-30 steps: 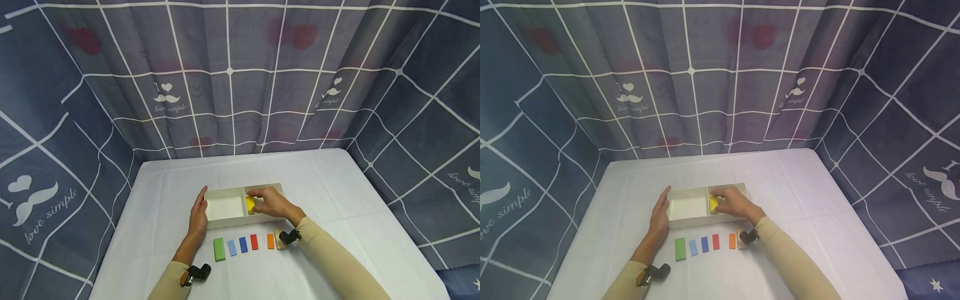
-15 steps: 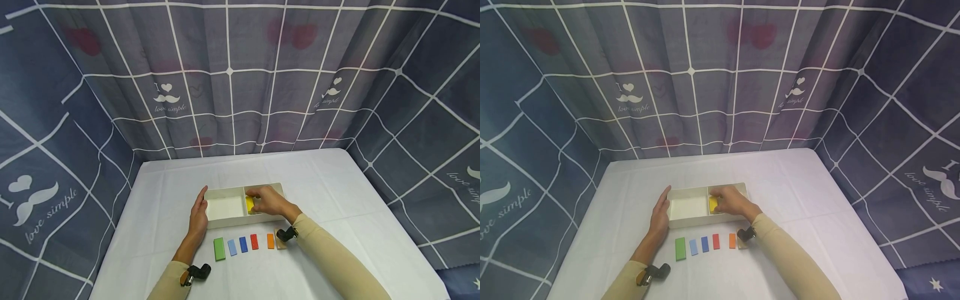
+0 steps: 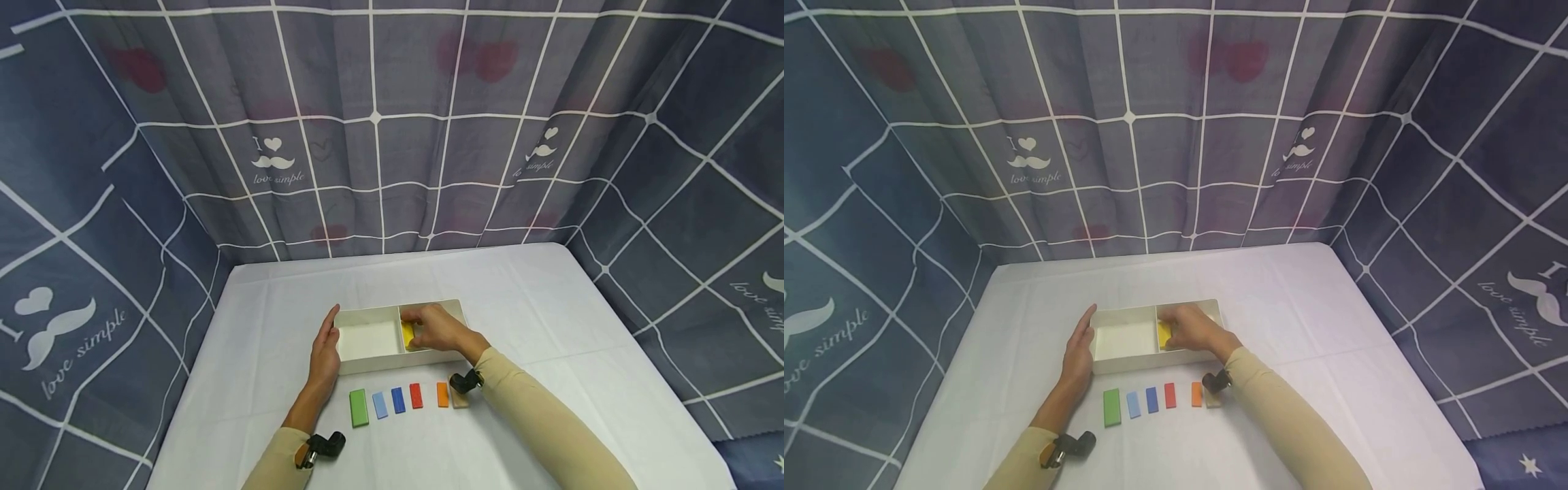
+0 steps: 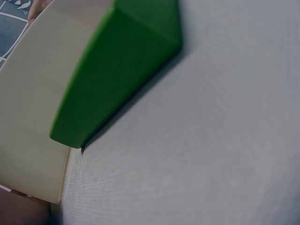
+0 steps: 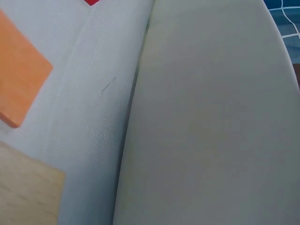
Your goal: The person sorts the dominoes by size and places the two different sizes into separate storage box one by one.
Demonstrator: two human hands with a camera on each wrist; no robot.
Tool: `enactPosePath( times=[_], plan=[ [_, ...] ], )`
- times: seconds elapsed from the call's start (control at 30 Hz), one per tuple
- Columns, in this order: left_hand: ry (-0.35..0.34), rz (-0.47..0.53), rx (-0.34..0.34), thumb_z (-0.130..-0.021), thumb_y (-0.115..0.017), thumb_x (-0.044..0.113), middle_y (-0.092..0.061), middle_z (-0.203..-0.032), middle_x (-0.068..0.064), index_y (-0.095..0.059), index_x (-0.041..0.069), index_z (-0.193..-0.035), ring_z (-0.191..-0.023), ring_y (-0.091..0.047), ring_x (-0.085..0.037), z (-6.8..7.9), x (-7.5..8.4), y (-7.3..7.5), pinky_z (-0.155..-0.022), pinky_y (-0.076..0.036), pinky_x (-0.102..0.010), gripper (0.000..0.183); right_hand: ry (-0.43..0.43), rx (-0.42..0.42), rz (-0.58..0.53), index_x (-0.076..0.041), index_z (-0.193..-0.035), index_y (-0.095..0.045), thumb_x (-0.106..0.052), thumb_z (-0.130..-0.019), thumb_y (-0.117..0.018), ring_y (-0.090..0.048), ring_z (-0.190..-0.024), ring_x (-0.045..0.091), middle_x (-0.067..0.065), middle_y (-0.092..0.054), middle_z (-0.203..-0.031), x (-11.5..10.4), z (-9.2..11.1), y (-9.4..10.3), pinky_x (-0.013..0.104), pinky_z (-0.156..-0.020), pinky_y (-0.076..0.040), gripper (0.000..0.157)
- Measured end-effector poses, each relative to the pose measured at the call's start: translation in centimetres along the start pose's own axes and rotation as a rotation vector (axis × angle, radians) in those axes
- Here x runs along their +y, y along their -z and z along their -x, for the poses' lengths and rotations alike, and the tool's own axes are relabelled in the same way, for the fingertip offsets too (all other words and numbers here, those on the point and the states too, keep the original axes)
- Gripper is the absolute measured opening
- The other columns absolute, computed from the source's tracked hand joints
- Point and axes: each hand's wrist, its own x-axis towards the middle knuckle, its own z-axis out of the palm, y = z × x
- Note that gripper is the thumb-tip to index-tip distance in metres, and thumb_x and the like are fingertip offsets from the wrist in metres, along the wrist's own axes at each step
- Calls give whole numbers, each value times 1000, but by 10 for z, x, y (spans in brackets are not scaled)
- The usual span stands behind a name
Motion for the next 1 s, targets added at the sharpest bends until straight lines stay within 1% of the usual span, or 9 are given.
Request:
enactPosePath(
  times=[0.1, 0.2, 0.33, 0.5, 0.67, 0.87, 1.0],
  plan=[
    [3, 1, 7, -120, -27, 16, -26, -182, -10, -31, 20, -175, -170, -18, -34, 0, 0, 0, -139, -13, -59, 54, 11, 3, -2, -2, -140, -73, -9, -81, -97, -71, -116, 17, 6, -79, -131, 0, 1, 0, 40, -109, -60, 64],
    [6, -1, 10, -120, -27, 15, -27, -182, -10, -31, 20, -174, -170, -18, -34, 0, -1, 0, -139, -13, -58, 55, 9, 7, -15, -2, -142, -72, -10, -82, -96, -72, -120, 18, 6, -78, -134, 0, 2, 1, 41, -111, -59, 65],
    [8, 1, 9, -120, -28, 14, -27, -182, -10, -31, 20, -174, -170, -18, -34, -1, -1, 0, -139, -13, -58, 55, 9, 12, -31, -2, -145, -70, -12, -84, -95, -72, -126, 23, 9, -77, -138, -1, 4, 3, 44, -113, -58, 67],
    [4, 2, 11, -120, -28, 15, -27, -182, -10, -31, 20, -174, -170, -18, -34, -1, -1, 0, -139, -13, -58, 55, -1, 14, -37, -4, -148, -68, -16, -86, -94, -71, -133, 29, 11, -74, -143, -1, 7, 7, 47, -115, -57, 68],
    [-9, 6, 10, -120, -27, 14, -26, -182, -10, -31, 18, -174, -170, -18, -33, -1, -1, 0, -139, -13, -57, 55, 2, 23, -42, -7, -150, -67, -17, -90, -90, -71, -133, 36, 13, -72, -147, -4, 13, 13, 50, -113, -58, 65],
    [-11, 6, 4, -120, -27, 14, -25, -182, -9, -30, 18, -175, -170, -17, -33, -1, -1, 1, -139, -12, -57, 55, -1, 30, -29, -10, -152, -66, -22, -93, -87, -70, -133, 37, 11, -70, -149, -9, 19, 21, 50, -112, -59, 63],
    [-11, 4, -1, -120, -26, 15, -23, -183, -8, -29, 17, -175, -171, -15, -33, -1, -1, 1, -139, -12, -58, 55, -7, 37, -4, -11, -152, -66, -26, -93, -88, -70, -133, 38, 8, -71, -149, -12, 23, 26, 52, -111, -59, 64]
  ],
)
